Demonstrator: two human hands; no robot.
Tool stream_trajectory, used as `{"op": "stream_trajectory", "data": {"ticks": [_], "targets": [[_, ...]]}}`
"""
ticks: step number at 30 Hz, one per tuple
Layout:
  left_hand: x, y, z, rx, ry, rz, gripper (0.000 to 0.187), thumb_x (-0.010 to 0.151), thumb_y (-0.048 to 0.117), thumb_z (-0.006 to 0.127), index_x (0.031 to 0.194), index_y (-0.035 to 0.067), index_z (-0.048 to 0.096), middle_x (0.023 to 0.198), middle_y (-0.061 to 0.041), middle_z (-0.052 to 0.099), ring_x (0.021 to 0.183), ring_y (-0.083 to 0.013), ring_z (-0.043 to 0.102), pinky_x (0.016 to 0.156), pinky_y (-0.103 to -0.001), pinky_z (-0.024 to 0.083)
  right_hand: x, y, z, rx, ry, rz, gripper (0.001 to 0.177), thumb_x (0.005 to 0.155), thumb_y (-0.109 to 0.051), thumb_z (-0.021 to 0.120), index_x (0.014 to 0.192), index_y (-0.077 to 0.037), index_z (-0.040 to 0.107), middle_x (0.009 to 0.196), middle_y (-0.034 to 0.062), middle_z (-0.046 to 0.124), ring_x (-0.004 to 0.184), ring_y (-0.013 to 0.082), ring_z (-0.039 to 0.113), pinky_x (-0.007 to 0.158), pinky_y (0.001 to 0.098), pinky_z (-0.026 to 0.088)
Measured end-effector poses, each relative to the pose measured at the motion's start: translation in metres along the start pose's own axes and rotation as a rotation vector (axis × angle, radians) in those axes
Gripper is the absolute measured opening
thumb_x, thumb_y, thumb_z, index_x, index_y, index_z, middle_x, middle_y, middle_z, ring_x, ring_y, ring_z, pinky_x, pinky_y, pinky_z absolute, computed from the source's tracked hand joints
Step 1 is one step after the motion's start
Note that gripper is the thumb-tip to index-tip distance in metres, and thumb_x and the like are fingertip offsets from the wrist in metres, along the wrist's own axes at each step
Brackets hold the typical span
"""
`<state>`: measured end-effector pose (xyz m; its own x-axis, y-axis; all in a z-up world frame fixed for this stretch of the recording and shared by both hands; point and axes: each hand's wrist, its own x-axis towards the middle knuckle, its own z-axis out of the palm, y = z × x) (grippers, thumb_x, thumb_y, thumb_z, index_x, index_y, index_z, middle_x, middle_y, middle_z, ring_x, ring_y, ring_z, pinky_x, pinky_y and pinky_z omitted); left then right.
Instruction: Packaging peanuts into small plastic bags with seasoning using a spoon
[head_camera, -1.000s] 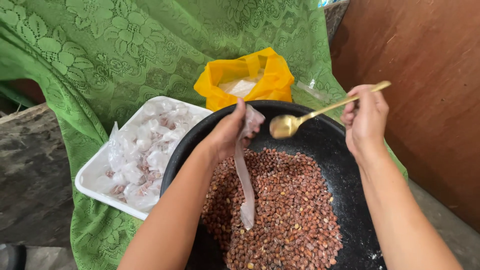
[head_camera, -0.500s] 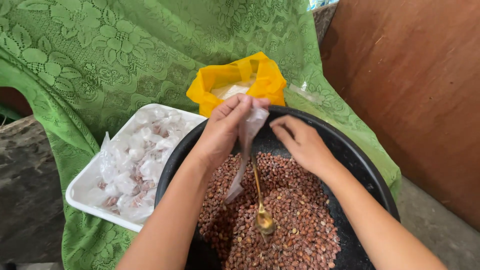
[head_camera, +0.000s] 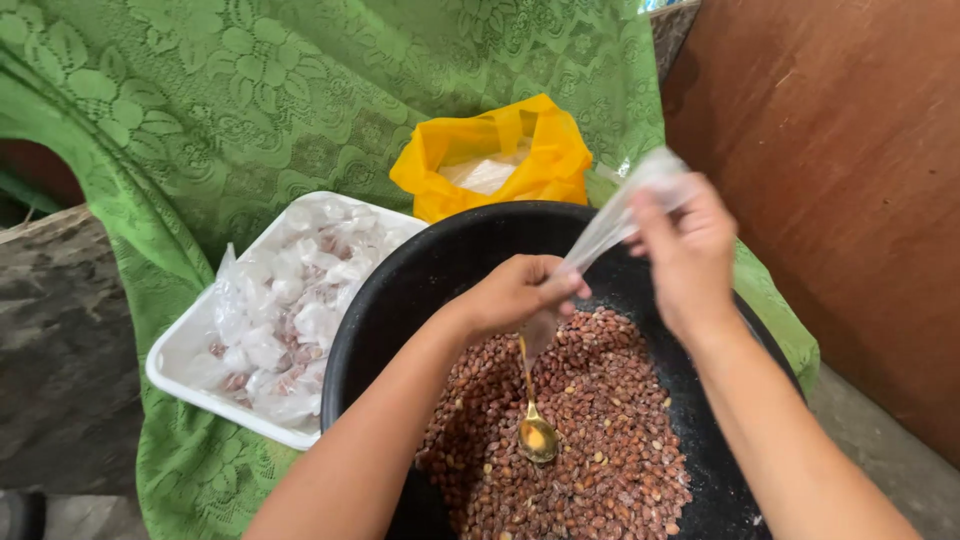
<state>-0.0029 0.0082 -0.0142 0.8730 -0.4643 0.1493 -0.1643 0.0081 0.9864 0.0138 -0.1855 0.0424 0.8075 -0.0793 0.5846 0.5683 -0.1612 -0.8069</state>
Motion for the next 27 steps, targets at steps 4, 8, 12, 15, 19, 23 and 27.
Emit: {"op": "stream_trajectory", "data": {"ticks": [4, 8, 12, 15, 19, 23, 27], "targets": [[0.000, 0.001, -0.014, 0.196, 0.106, -0.027, 0.039, 0.102, 0.041, 0.055, 0.095, 0.007, 0.074, 0.068, -0.006, 0.063, 0.072, -0.0192, 0.064, 0.072, -0.037, 0.053, 0.004, 0.007, -0.011, -0.265, 0.077, -0.231, 0.032, 0.101, 0.002, 0.067, 0.128, 0.001, 0.049, 0.113, 0.0151, 0.055, 0.101, 0.0258, 0.064, 0.081, 0.0377, 0.056], [0.020, -0.018, -0.023, 0.356, 0.133, 0.005, 0.043, 0.103, 0.048, 0.051, 0.088, 0.015, 0.075, 0.068, -0.005, 0.066, 0.075, -0.0203, 0.065, 0.078, -0.038, 0.054, -0.009, -0.020, 0.011, -0.843, -0.233, -0.702, 0.028, 0.088, 0.000, 0.060, 0.111, -0.012, 0.069, 0.124, 0.0092, 0.058, 0.126, 0.0337, 0.052, 0.114, 0.0518, 0.038], [0.016, -0.008, -0.020, 0.455, 0.069, 0.006, 0.042, 0.102, 0.044, 0.049, 0.086, 0.015, 0.074, 0.072, -0.009, 0.071, 0.083, -0.0280, 0.071, 0.085, -0.042, 0.054, -0.016, -0.005, 0.011, -1.000, -0.630, -0.384, 0.015, 0.099, -0.020, 0.051, 0.096, -0.018, 0.065, 0.133, 0.0035, 0.060, 0.142, 0.0331, 0.046, 0.116, 0.0750, 0.022], [0.013, 0.005, -0.013, 0.529, 0.047, 0.000, 0.047, 0.101, 0.054, 0.048, 0.091, 0.017, 0.076, 0.083, -0.012, 0.076, 0.096, -0.0367, 0.073, 0.090, -0.046, 0.054, -0.011, 0.018, 0.003, -0.912, -0.633, -0.318, 0.020, 0.104, -0.028, 0.048, 0.103, -0.013, 0.061, 0.115, 0.0109, 0.069, 0.126, 0.0326, 0.060, 0.120, 0.0733, 0.018], [0.001, 0.011, -0.023, 0.626, 0.059, 0.000, 0.039, 0.100, 0.043, 0.054, 0.090, 0.010, 0.072, 0.092, -0.018, 0.075, 0.098, -0.0459, 0.070, 0.088, -0.053, 0.054, -0.005, -0.003, 0.000, -0.736, -0.717, 0.044, 0.025, 0.106, -0.033, 0.044, 0.109, -0.012, 0.057, 0.093, 0.0275, 0.068, 0.095, 0.0501, 0.066, 0.081, 0.0644, 0.050], [-0.004, 0.021, -0.030, 0.969, 0.213, 0.066, 0.026, 0.094, 0.042, 0.065, 0.086, 0.020, 0.076, 0.100, -0.011, 0.071, 0.098, -0.0382, 0.070, 0.086, -0.049, 0.057, -0.004, 0.016, -0.005, -0.432, -0.699, 0.295, 0.029, 0.108, -0.036, 0.044, 0.098, -0.015, 0.062, 0.078, 0.0008, 0.057, 0.067, 0.0202, 0.058, 0.065, 0.0372, 0.052], [0.009, 0.012, -0.043, 0.978, 0.411, 0.015, 0.010, 0.089, 0.035, 0.072, 0.092, 0.028, 0.078, 0.101, -0.001, 0.068, 0.095, -0.0310, 0.073, 0.084, -0.046, 0.060, -0.008, 0.006, -0.002, -0.093, -0.852, 0.552, 0.035, 0.108, -0.037, 0.043, 0.112, -0.009, 0.066, 0.063, -0.0057, 0.042, 0.046, 0.0092, 0.048, 0.042, 0.0232, 0.049]]}}
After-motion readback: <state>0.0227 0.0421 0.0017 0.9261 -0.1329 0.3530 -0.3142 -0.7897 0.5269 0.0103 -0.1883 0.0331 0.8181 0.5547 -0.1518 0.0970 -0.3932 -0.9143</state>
